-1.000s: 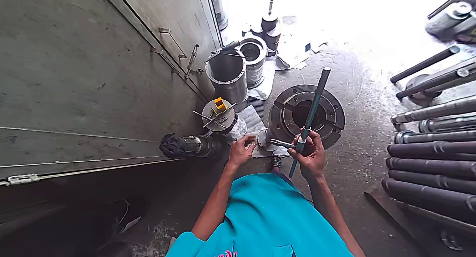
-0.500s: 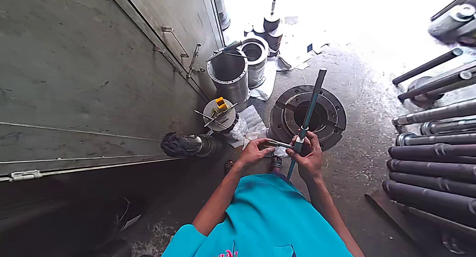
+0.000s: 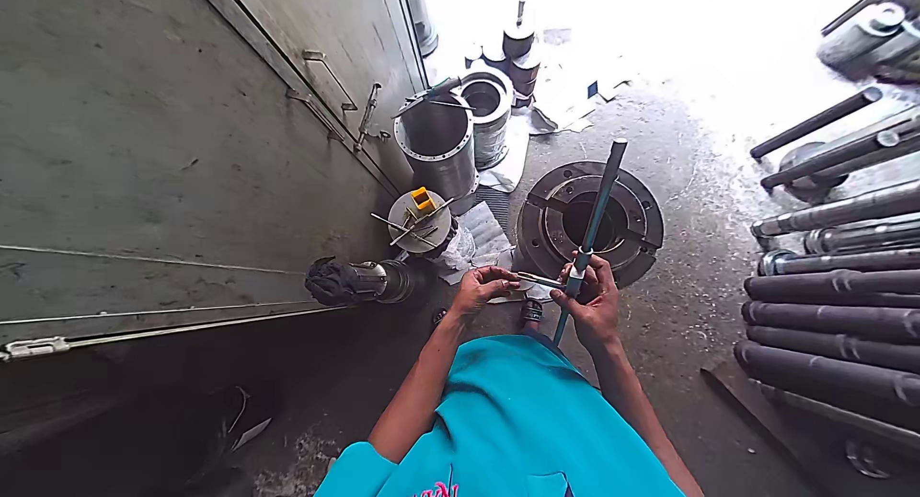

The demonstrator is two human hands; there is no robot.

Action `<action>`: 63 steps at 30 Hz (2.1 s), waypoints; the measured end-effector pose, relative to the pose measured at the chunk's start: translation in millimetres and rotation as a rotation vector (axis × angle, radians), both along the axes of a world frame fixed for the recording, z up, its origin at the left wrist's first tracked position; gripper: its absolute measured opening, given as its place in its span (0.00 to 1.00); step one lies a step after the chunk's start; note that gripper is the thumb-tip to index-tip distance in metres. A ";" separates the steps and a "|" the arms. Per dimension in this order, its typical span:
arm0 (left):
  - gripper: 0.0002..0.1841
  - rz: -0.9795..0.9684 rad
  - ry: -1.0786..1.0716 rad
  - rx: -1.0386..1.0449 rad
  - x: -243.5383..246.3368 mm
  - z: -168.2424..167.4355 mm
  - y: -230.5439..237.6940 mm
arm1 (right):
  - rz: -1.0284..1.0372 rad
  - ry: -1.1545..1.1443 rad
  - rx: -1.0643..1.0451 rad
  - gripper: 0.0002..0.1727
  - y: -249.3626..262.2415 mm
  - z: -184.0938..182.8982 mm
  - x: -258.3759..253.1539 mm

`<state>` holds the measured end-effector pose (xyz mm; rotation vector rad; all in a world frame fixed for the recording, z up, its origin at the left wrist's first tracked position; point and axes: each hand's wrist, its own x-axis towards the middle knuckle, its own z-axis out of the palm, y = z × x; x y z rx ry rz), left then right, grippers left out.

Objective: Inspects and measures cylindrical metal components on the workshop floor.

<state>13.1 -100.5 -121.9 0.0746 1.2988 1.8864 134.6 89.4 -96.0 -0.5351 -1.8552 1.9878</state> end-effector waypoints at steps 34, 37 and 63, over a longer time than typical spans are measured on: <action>0.11 0.009 0.396 -0.481 -4.7 -15.0 -40.1 | -0.087 -0.042 0.010 0.45 25.2 -8.7 13.9; 0.12 0.038 0.365 -0.516 -4.0 -20.7 -53.9 | -0.274 -0.002 -0.016 0.41 38.1 -7.0 15.4; 0.14 -0.020 0.433 -0.723 3.3 -30.4 -57.2 | -0.585 -0.459 0.195 0.31 84.3 -9.3 17.8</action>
